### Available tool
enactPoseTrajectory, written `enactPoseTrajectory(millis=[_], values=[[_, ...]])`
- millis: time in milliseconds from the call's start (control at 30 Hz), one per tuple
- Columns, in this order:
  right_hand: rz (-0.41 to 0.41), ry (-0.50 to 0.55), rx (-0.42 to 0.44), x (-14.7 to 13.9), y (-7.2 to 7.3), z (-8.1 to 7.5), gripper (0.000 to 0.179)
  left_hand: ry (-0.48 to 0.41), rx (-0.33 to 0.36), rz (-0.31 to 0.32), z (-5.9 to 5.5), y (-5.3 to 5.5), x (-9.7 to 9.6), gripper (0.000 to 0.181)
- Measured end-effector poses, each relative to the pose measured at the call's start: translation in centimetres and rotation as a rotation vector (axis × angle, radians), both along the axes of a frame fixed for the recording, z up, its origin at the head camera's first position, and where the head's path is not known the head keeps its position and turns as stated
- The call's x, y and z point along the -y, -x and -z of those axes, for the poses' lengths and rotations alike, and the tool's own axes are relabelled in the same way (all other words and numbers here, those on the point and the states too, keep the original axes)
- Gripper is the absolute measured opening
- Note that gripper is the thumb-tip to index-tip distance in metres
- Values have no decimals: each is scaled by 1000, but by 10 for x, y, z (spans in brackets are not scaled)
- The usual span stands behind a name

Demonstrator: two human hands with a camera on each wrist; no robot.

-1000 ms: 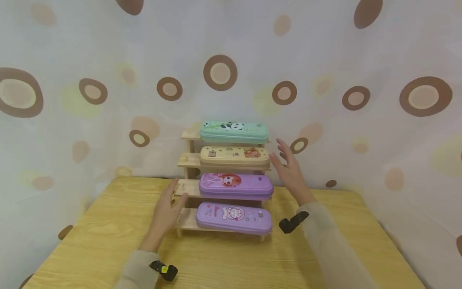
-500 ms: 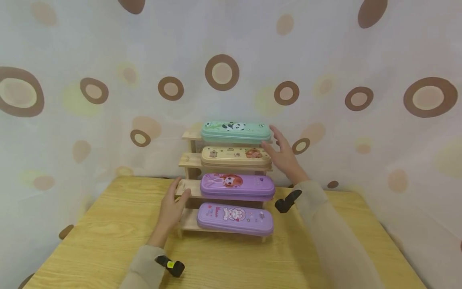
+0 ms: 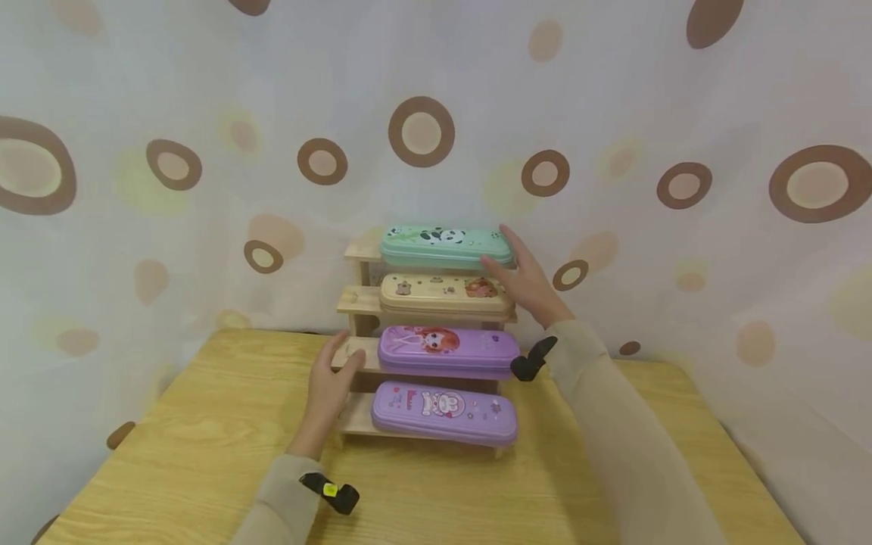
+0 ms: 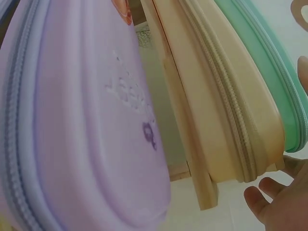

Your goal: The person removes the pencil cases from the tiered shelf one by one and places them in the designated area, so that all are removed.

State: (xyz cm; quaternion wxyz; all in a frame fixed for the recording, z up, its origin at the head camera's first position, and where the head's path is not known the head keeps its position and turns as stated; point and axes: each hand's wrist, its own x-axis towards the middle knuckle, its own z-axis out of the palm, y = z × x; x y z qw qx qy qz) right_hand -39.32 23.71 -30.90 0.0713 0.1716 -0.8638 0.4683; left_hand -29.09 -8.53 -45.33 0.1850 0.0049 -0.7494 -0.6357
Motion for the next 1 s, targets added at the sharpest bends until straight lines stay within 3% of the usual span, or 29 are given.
enactPoseTrajectory(millis=[433,833,1000], values=[[-7,-26,1,-1,2,1,81,45,-29,-63,10,-3,-5,56],[108,-28,-98,-14,-2,6,81,45,-27,-60,10,-5,-13,55],[132,-8,-105,-17,-12,7,82,48,-17,-57,11,-4,-12,55]])
